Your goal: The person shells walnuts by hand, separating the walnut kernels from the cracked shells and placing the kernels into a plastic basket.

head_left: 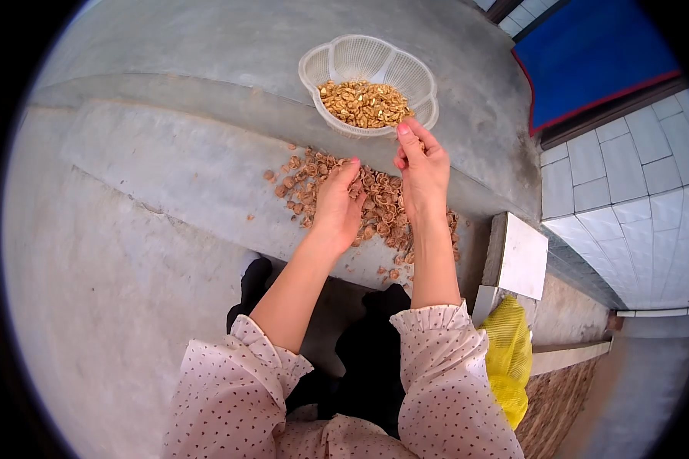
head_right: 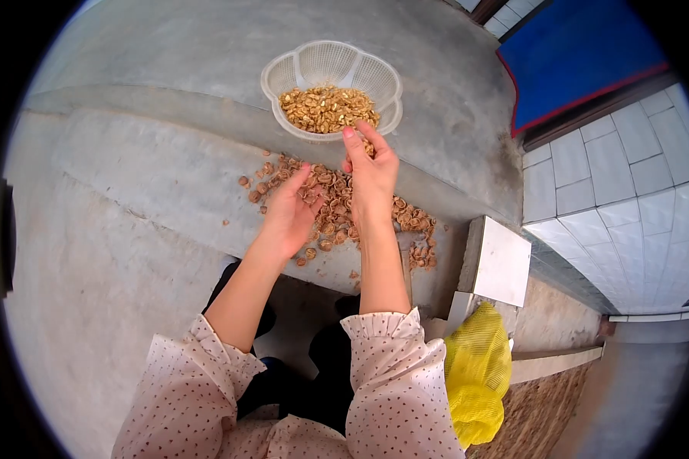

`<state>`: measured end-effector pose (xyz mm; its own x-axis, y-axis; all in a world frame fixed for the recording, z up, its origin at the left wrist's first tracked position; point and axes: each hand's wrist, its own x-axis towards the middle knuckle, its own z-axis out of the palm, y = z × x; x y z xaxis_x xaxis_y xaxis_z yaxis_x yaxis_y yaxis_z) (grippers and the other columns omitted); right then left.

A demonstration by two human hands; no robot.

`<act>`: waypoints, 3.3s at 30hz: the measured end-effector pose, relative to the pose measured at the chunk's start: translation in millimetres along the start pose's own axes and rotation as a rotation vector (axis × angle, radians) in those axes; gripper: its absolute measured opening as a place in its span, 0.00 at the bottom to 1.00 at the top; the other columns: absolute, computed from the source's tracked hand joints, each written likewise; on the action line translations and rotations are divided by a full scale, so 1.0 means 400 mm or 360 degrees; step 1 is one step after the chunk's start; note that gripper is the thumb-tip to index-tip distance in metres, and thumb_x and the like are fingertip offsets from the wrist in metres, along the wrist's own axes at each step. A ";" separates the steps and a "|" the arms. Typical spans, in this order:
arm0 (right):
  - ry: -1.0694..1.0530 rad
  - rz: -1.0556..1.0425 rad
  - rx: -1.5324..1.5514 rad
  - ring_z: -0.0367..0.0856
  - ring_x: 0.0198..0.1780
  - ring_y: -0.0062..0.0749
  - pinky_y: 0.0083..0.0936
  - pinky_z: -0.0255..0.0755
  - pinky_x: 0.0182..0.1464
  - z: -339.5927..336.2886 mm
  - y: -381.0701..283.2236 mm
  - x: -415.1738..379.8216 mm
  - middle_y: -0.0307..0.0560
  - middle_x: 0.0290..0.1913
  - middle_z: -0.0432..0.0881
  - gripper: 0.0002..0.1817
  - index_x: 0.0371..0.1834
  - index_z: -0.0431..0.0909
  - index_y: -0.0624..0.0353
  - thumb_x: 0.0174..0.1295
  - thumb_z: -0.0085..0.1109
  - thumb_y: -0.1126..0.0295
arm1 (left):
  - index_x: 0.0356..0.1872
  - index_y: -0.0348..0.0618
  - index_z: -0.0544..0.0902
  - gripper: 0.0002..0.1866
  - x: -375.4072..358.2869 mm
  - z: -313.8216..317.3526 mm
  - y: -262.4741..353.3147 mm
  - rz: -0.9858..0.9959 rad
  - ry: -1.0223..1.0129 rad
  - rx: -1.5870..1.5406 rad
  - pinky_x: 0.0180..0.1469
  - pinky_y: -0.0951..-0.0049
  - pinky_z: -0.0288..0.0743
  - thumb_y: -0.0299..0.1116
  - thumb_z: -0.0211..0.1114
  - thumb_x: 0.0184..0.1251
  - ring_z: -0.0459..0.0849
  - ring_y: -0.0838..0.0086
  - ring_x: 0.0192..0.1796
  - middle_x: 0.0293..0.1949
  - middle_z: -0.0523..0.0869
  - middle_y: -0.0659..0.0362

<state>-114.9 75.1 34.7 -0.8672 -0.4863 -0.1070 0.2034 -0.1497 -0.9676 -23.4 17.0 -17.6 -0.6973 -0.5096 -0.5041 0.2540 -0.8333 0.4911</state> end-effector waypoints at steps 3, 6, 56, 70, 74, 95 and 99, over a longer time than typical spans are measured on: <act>-0.0016 0.0030 0.0432 0.72 0.34 0.24 0.19 0.70 0.39 0.000 -0.014 -0.013 0.41 0.31 0.73 0.19 0.47 0.71 0.71 0.63 0.56 0.64 | 0.62 0.40 0.64 0.25 -0.010 0.024 0.008 0.0136 0.0024 0.0598 0.67 0.64 0.52 0.42 0.50 0.69 0.58 0.67 0.68 0.64 0.64 0.52; -0.0029 0.0308 0.0812 0.74 0.44 0.32 0.25 0.74 0.48 -0.023 0.016 -0.067 0.51 0.42 0.72 0.21 0.52 0.65 0.77 0.66 0.48 0.66 | 0.59 0.44 0.66 0.22 -0.029 0.030 0.016 0.0203 -0.0128 0.0694 0.66 0.60 0.51 0.45 0.49 0.70 0.60 0.67 0.66 0.61 0.67 0.56; -0.0123 -0.0313 -0.0520 0.80 0.37 0.24 0.18 0.76 0.40 -0.090 0.040 -0.125 0.45 0.40 0.79 0.10 0.39 0.79 0.64 0.52 0.62 0.79 | 0.51 0.33 0.74 0.15 -0.045 0.002 0.005 -0.0163 -0.0397 -0.0056 0.51 0.70 0.76 0.25 0.56 0.64 0.79 0.72 0.48 0.47 0.79 0.54; -0.0395 -0.0454 -0.0960 0.66 0.29 0.11 0.10 0.62 0.26 -0.024 0.117 -0.141 0.35 0.31 0.72 0.11 0.44 0.75 0.62 0.59 0.58 0.73 | 0.56 0.38 0.71 0.22 -0.040 0.006 0.027 -0.0302 -0.0326 -0.0081 0.59 0.66 0.63 0.43 0.48 0.70 0.70 0.68 0.57 0.53 0.76 0.57; -0.0288 0.0153 -0.0417 0.65 0.25 0.11 0.11 0.59 0.22 -0.019 0.074 -0.117 0.36 0.30 0.74 0.09 0.43 0.75 0.62 0.62 0.57 0.71 | 0.60 0.39 0.66 0.27 -0.027 -0.007 0.020 -0.0151 -0.0031 0.0140 0.63 0.58 0.57 0.49 0.44 0.69 0.64 0.66 0.63 0.61 0.68 0.55; -0.0127 0.0212 -0.2266 0.80 0.41 0.46 0.36 0.73 0.44 -0.202 0.569 -0.032 0.52 0.38 0.80 0.24 0.48 0.74 0.49 0.44 0.68 0.65 | 0.56 0.45 0.72 0.16 -0.005 -0.057 0.172 0.0236 0.0301 -0.0130 0.62 0.69 0.56 0.34 0.48 0.70 0.72 0.74 0.55 0.53 0.76 0.62; 0.0019 0.0142 -0.2278 0.80 0.38 0.44 0.34 0.74 0.41 -0.169 0.546 -0.021 0.52 0.40 0.79 0.21 0.44 0.74 0.53 0.44 0.68 0.66 | 0.54 0.45 0.72 0.15 0.005 -0.054 0.157 0.0168 0.0250 -0.0227 0.58 0.71 0.59 0.34 0.51 0.68 0.72 0.74 0.55 0.51 0.78 0.63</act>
<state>-93.9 104.9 -191.3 -0.8813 -0.4395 -0.1735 -0.3618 0.8639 -0.3504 5.4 -41.0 -3.0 -0.5520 -0.6131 -0.5651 0.4199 -0.7899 0.4469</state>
